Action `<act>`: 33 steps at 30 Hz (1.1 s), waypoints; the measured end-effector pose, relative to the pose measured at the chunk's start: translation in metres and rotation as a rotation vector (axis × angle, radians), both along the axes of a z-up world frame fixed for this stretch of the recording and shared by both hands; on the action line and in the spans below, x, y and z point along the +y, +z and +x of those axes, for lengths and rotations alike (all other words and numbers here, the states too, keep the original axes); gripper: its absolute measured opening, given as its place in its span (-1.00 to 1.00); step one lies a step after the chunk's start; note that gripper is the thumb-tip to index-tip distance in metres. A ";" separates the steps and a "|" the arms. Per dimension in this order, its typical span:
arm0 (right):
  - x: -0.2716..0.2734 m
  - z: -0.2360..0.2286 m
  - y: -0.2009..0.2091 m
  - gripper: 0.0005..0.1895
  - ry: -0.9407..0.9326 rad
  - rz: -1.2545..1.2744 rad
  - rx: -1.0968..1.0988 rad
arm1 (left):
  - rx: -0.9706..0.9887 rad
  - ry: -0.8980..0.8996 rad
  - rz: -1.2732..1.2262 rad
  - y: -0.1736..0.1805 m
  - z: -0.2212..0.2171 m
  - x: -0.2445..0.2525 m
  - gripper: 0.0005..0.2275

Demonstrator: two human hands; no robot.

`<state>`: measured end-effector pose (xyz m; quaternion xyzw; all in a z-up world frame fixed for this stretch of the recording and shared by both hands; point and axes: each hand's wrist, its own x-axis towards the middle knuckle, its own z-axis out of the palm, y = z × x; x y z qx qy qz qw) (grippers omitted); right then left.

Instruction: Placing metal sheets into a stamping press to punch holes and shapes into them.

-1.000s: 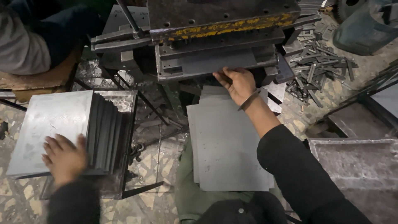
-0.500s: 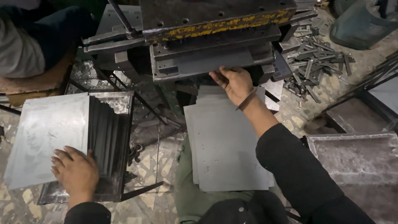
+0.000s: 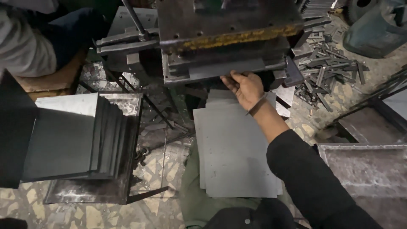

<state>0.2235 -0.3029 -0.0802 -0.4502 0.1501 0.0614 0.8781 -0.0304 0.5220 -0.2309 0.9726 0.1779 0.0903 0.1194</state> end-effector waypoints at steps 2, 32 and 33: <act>-0.002 -0.011 0.008 -0.91 0.067 -0.006 -0.076 | 0.095 0.004 0.034 -0.021 -0.022 -0.034 -0.41; -0.113 -0.294 -0.159 -0.41 0.335 -0.234 0.496 | 0.028 0.260 0.082 0.073 0.021 -0.364 -0.09; -0.128 -0.287 -0.175 -0.41 0.343 -0.236 0.492 | 0.025 0.269 0.082 0.075 0.020 -0.369 -0.09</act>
